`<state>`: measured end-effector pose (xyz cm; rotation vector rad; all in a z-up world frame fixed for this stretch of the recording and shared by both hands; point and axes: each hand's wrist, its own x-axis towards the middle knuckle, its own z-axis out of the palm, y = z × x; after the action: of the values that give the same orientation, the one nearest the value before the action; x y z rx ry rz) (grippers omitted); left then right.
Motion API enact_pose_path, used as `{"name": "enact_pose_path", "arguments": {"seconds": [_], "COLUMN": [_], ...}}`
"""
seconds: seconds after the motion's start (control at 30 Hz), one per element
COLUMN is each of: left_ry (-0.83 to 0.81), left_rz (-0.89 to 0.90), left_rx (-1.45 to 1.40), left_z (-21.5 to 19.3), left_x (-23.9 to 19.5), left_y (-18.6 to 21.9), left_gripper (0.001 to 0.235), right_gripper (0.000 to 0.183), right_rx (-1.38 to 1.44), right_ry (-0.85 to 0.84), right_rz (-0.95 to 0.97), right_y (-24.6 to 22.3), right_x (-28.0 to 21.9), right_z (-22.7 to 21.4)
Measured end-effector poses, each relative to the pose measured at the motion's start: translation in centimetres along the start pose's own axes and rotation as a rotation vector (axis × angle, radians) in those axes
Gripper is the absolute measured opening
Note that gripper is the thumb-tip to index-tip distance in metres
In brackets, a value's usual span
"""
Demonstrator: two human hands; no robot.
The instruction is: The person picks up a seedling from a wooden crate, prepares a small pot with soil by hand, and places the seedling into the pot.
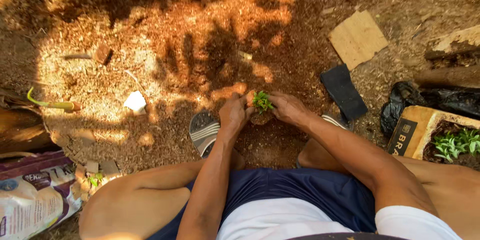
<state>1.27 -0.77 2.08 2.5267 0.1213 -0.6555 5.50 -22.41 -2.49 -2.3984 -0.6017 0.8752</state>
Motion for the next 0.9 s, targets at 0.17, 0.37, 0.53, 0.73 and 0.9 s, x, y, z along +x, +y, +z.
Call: {"name": "enact_pose_path", "arguments": {"seconds": [0.17,0.37,0.53,0.73,0.9], "left_ry": [0.046,-0.031,0.012,0.037,-0.095], "left_rz": [0.211,0.304,0.37,0.371,0.038], "left_rx": [-0.271,-0.319,-0.251,-0.455,-0.584], "left_z": [0.5,0.8,1.7,1.2,1.9], "left_x": [1.2,0.9,1.4,1.2,1.8], "left_y": [-2.0,-1.2,-1.9,-2.6,-2.9], "left_gripper": [0.052,0.059,0.055,0.065,0.071], "right_gripper": [0.05,0.044,0.03,0.031,0.061], "right_rx": [0.335,-0.304,-0.195,0.05,0.184], "right_ry": [0.253,-0.199,0.006,-0.124,-0.163], "right_rz": [-0.108,0.129,0.007,0.139,0.04], "right_y": [1.5,4.0,7.2,0.4,-4.3], "right_x": [-0.8,-2.8,-1.3,0.6,1.3], "right_z": [-1.9,3.0,5.4,-5.5,-6.9]}}
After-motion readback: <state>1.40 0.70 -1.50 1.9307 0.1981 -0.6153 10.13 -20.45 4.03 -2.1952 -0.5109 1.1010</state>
